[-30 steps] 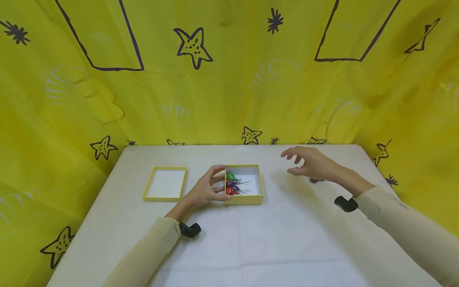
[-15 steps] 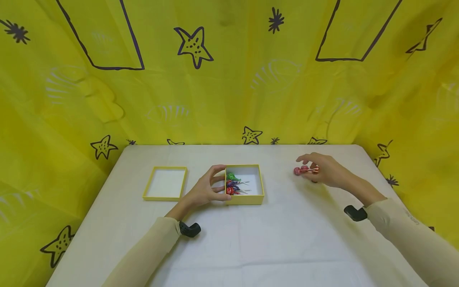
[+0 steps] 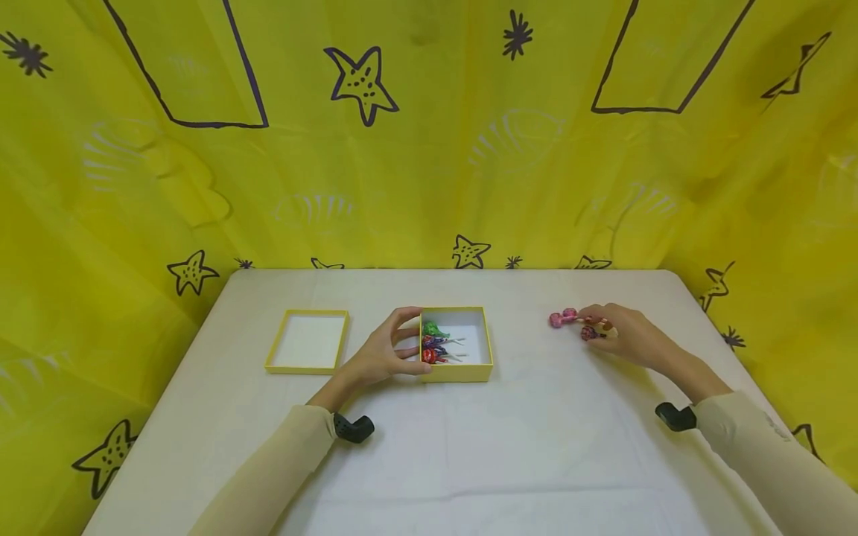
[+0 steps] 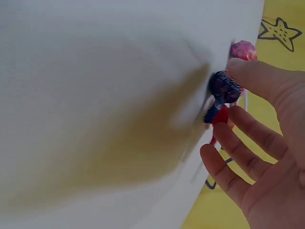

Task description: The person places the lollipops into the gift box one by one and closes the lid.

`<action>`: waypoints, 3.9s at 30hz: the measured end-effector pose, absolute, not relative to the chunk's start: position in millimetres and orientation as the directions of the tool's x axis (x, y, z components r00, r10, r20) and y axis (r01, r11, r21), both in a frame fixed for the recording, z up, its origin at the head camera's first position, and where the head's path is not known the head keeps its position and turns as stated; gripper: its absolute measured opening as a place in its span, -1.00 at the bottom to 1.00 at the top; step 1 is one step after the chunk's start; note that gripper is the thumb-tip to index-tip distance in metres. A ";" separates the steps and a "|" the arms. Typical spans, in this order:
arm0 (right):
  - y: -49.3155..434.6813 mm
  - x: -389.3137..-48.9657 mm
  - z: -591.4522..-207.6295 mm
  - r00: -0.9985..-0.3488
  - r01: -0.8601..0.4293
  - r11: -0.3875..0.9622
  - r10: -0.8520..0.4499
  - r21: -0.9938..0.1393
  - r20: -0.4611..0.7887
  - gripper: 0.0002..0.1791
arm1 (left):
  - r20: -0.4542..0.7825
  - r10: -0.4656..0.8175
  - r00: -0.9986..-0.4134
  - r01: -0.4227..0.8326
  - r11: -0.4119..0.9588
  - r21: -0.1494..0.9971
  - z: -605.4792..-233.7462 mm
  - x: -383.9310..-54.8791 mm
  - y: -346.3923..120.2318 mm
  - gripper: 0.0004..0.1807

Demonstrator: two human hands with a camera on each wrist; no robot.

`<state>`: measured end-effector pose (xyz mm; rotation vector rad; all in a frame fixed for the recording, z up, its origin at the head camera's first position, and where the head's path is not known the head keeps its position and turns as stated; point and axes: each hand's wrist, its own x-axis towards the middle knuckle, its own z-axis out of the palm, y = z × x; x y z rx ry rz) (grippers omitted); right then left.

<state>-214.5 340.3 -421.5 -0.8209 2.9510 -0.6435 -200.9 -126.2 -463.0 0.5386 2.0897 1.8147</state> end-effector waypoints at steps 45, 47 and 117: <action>341.7 -212.6 -434.2 -0.916 -0.378 0.829 -0.399 -0.413 0.037 -0.62 | -0.012 0.477 -0.879 0.054 0.124 0.991 -460.9 -200.9 -125.7 0.10; 341.3 -213.2 -433.0 -0.916 -0.376 0.832 -0.401 -0.408 0.028 -0.63 | -0.012 0.476 -0.879 0.052 0.121 0.991 -461.2 -201.2 -125.8 0.09; 237.6 -249.1 -312.8 -0.768 -0.601 0.609 -0.620 -0.517 0.161 -0.74 | -0.003 0.479 -0.878 0.063 0.122 0.991 -461.9 -198.9 -126.3 0.08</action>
